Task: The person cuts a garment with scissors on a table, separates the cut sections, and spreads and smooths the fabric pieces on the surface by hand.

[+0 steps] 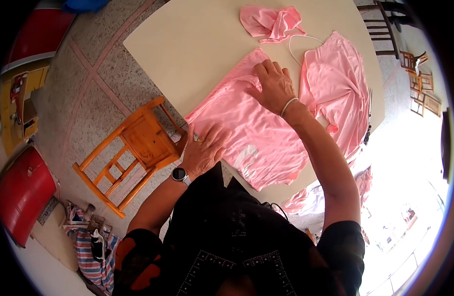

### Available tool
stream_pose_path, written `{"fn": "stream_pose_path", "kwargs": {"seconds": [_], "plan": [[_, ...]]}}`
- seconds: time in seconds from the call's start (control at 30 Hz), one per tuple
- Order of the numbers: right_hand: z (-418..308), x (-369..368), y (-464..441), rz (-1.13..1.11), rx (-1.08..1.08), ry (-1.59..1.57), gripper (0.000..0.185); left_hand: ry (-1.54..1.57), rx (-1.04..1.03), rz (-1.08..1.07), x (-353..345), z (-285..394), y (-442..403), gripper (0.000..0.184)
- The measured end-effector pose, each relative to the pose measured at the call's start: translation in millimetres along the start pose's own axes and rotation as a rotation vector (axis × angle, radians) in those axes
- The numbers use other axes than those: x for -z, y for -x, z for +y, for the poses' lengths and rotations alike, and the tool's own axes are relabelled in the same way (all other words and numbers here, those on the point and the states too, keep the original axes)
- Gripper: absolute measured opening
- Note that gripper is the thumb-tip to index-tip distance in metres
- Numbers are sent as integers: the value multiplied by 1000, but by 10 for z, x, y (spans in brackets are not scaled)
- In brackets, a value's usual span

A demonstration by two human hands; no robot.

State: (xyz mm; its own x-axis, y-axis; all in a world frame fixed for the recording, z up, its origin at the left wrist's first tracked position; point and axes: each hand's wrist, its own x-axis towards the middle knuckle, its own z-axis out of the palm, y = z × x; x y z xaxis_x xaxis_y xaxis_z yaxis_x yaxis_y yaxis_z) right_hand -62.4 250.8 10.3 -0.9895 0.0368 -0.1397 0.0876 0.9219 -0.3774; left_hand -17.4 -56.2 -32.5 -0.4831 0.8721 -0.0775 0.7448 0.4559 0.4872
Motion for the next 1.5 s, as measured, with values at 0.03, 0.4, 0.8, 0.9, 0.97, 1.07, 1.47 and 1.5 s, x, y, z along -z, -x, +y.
{"fn": "stream_pose_path", "kwargs": {"seconds": [0.03,0.4,0.8,0.9,0.97,1.07,1.47,1.5], "plan": [[11,-39,-9,-12,-25,7,33,1,0,-9,1,-2,-1,58],[201,74,-444,69,-95,-10,13,-9,-1,-5,-1,1,0,61],[289,-27,-536,232,-125,-426,16,-10,18,-21,61,55,-19,61],[225,-71,-576,237,-174,-439,17,-6,26,-10,81,83,-34,60],[236,-180,-604,243,-206,-456,18,0,28,9,126,112,-46,60],[273,-213,-574,224,-240,-534,25,24,75,107,264,83,-96,58],[308,20,-458,90,-386,-524,26,-57,383,319,434,-279,-394,35],[305,17,-449,100,-366,-517,25,-51,383,330,403,-311,-382,31]]}}
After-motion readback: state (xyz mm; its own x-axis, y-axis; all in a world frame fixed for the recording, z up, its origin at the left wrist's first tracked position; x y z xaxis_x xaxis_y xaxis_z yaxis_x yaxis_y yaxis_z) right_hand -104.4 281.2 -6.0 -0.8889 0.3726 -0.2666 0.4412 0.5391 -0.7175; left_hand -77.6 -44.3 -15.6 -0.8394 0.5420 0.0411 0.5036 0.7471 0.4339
